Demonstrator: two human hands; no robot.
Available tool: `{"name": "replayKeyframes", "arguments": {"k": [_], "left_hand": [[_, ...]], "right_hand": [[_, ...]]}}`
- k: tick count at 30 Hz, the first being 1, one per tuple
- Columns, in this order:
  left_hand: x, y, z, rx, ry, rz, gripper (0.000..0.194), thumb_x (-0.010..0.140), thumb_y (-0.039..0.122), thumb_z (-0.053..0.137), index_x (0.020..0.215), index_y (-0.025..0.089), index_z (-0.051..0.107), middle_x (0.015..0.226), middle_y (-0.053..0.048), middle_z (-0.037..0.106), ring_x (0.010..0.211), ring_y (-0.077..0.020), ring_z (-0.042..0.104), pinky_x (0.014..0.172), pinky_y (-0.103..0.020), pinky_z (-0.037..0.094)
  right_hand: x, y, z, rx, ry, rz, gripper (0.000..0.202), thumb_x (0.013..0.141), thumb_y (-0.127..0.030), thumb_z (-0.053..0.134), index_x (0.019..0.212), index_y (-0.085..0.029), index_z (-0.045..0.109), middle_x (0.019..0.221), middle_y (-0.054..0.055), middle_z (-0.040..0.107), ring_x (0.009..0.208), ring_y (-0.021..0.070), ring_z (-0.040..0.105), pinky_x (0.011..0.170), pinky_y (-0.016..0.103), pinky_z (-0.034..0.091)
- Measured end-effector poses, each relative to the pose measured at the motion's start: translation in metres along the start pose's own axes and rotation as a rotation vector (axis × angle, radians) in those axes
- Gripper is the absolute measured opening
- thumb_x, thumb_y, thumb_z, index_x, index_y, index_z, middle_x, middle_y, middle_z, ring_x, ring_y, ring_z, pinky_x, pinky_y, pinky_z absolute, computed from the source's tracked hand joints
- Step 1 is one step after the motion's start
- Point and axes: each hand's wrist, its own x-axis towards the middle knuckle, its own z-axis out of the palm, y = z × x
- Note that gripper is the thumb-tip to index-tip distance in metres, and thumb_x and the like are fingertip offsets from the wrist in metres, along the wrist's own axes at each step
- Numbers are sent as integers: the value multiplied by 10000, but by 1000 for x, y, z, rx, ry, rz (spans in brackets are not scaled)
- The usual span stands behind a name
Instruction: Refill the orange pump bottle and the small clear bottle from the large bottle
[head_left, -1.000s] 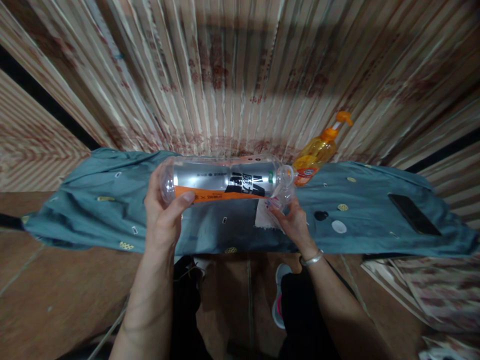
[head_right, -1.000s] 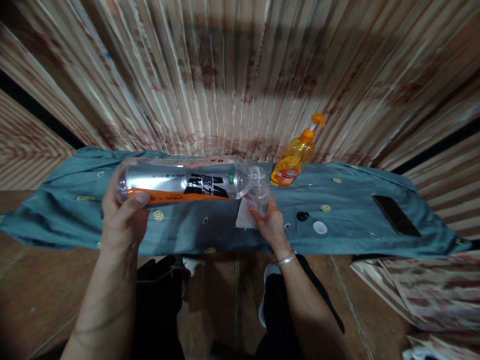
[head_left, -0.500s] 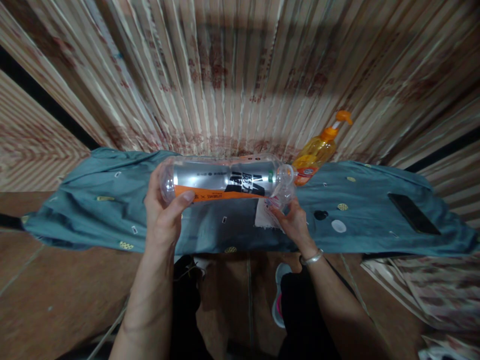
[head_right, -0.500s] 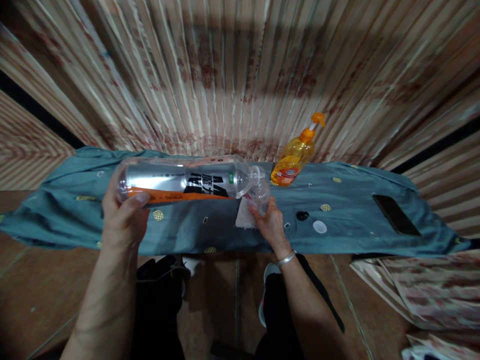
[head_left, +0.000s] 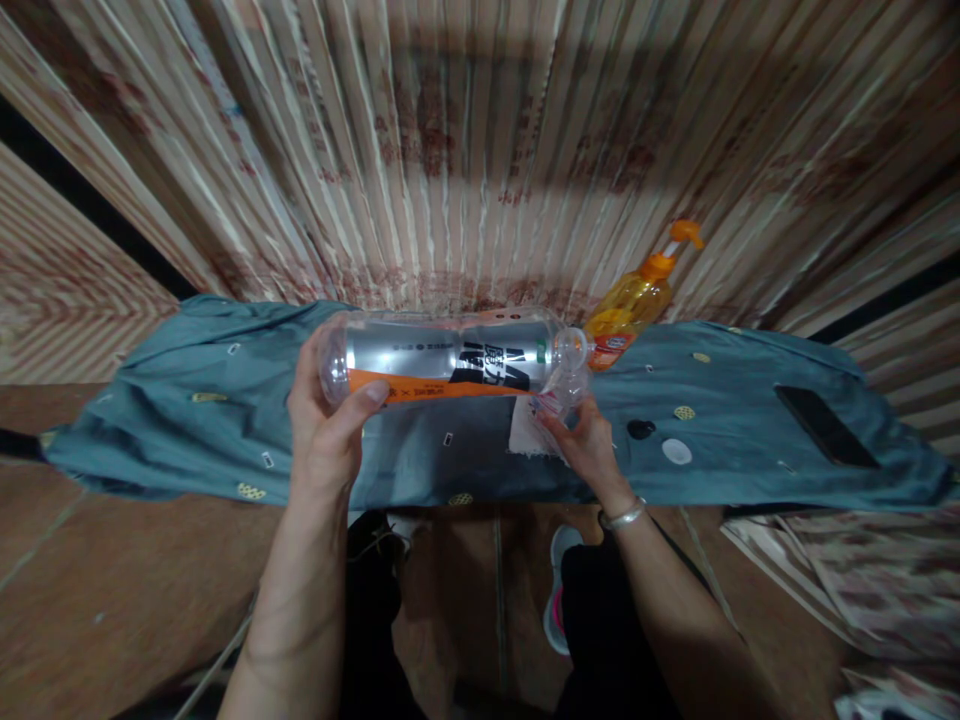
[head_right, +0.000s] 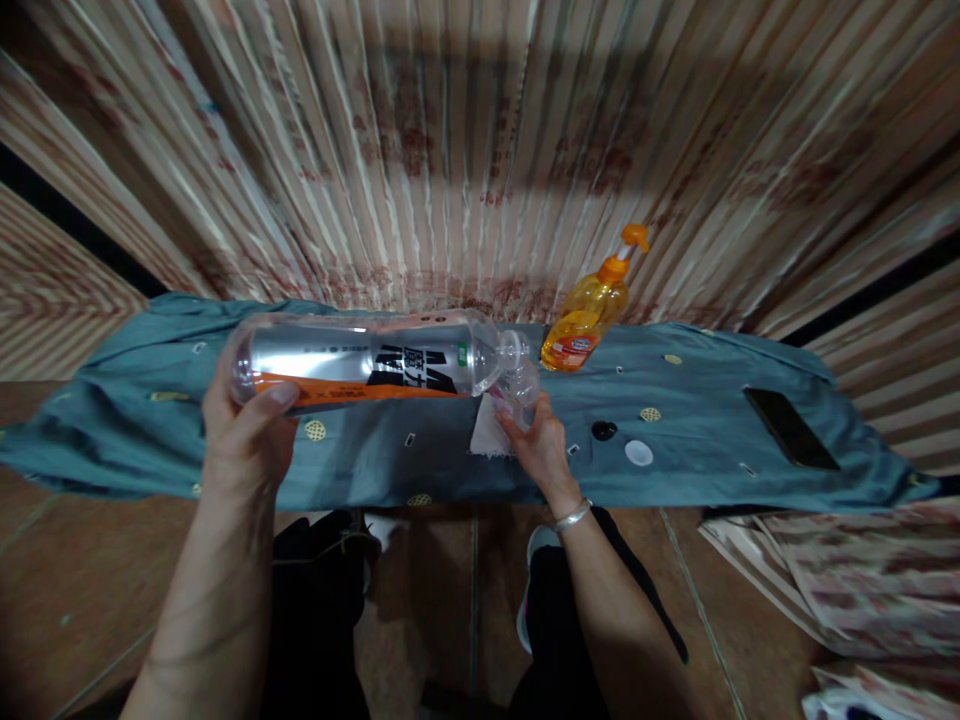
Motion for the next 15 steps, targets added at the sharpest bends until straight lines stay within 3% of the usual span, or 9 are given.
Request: {"name": "replayKeyframes", "arguments": {"k": [10, 15], "left_hand": [[0, 4, 1, 12, -16, -5, 701, 660, 593, 991, 1289, 367, 780, 1406, -39, 727, 1390, -347, 643, 1308, -549, 423], [0, 2, 1, -17, 9, -6, 761, 614, 572, 1016, 1290, 316, 778, 1369, -59, 736, 1364, -367, 655, 1307, -598, 406]], "right_hand": [[-1, 1, 1, 14, 8, -2, 527, 812, -640, 744, 1130, -233, 639, 1005, 138, 831, 936, 364, 793, 780, 425, 588], [-1, 0, 1, 14, 9, 2, 523, 807, -646, 733, 1107, -230, 632, 988, 142, 824, 921, 362, 788, 775, 422, 580]]}}
